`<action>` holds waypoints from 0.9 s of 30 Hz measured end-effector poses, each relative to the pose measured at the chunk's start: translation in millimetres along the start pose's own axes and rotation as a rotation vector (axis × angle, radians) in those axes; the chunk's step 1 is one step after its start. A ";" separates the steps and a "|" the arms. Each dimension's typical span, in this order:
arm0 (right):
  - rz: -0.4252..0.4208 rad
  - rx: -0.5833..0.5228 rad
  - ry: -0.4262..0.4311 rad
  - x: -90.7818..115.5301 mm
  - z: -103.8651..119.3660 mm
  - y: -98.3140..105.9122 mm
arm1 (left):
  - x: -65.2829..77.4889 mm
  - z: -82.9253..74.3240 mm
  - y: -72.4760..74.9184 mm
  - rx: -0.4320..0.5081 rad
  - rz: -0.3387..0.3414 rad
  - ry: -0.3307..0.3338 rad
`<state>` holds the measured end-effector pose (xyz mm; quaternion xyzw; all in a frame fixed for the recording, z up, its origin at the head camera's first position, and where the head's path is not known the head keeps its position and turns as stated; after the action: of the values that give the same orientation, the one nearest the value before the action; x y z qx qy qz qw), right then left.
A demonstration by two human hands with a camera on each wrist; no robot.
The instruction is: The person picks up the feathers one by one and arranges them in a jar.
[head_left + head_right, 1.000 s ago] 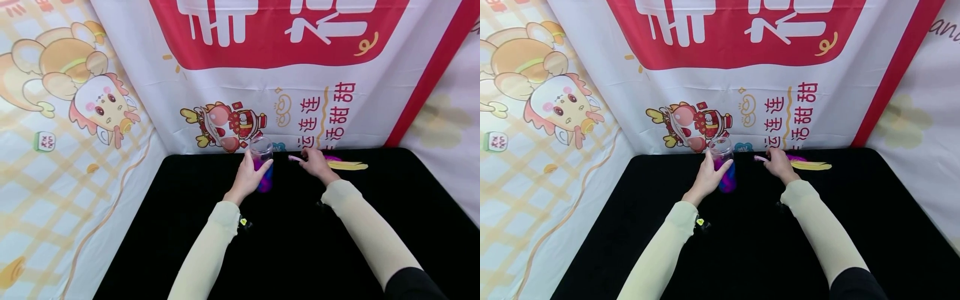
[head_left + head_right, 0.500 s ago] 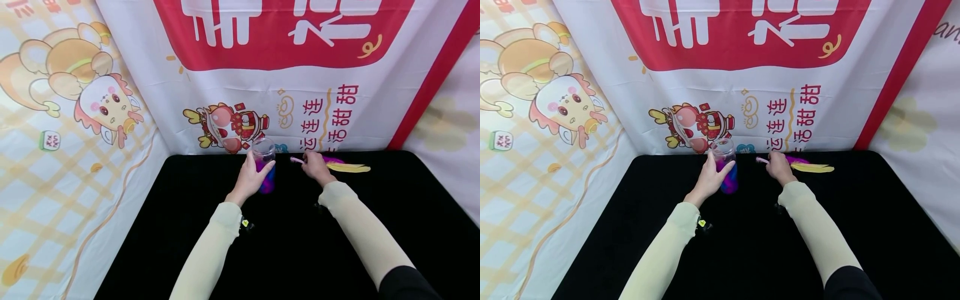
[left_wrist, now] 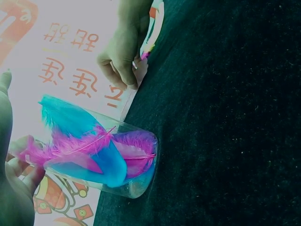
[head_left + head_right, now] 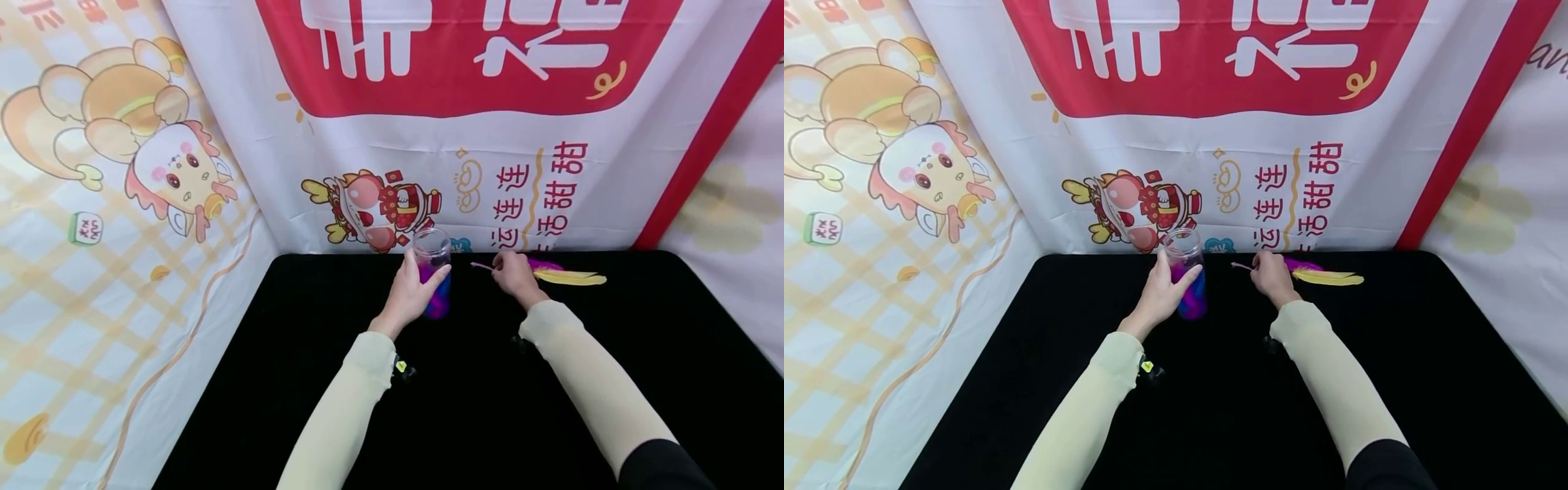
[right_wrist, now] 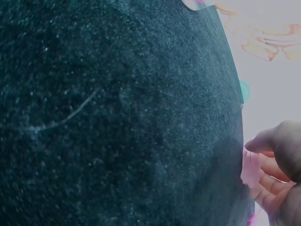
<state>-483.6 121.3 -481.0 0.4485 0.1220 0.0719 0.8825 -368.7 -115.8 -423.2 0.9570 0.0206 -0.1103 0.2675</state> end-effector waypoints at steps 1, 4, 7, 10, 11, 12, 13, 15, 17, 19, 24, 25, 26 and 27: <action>-0.003 0.002 0.002 -0.2 0.3 0.3 | -0.2 -0.6 0.1 0.002 -0.001 -0.002; -0.016 0.002 0.017 0.2 2.6 2.4 | -0.8 -2.5 0.6 0.001 -0.006 -0.008; -0.029 -0.011 0.026 1.2 4.0 4.7 | -1.3 -2.9 0.7 -0.002 -0.009 -0.011; -0.025 -0.050 0.011 2.8 2.1 5.8 | -1.4 -2.7 0.5 -0.005 -0.007 -0.008; -0.021 -0.068 0.005 3.6 1.2 6.1 | -1.3 -2.6 0.5 -0.005 -0.008 -0.007; -0.017 -0.088 -0.006 4.4 0.1 6.3 | -1.2 -2.5 0.5 -0.005 -0.007 -0.005; -0.012 -0.109 -0.018 5.1 -1.4 6.6 | -1.1 -2.5 0.4 -0.006 -0.006 -0.005; -0.009 -0.146 -0.051 6.7 -4.8 7.6 | -1.4 -2.4 0.1 -0.005 -0.004 -0.006; -0.006 -0.180 -0.073 8.5 -7.3 8.4 | -1.5 -1.9 -0.1 0.000 0.000 -0.002; -0.003 -0.207 -0.094 9.9 -9.5 8.8 | -1.7 -1.4 -0.3 0.003 0.003 0.003; 0.005 -0.273 -0.125 14.7 -11.0 9.3 | -1.4 0.9 -0.8 0.010 0.009 0.025; 0.008 -0.282 -0.126 15.6 -10.4 9.6 | -1.3 1.3 -0.8 0.011 0.010 0.030; 0.010 -0.290 -0.130 16.4 -10.0 9.8 | -1.3 1.6 -0.9 0.011 0.011 0.033; 0.012 -0.297 -0.132 17.0 -9.6 10.0 | -1.2 1.8 -1.0 0.010 0.011 0.035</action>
<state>-470.1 138.6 -480.9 0.3177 0.0490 0.0649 0.9447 -370.3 -116.0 -425.0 0.9603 0.0192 -0.0921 0.2628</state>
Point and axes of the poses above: each hand's wrist, its own x-axis away from the middle knuckle, its own y-axis out of the back of the hand, z = x × y, the point moved 8 cm from there along -x, towards the middle knuckle
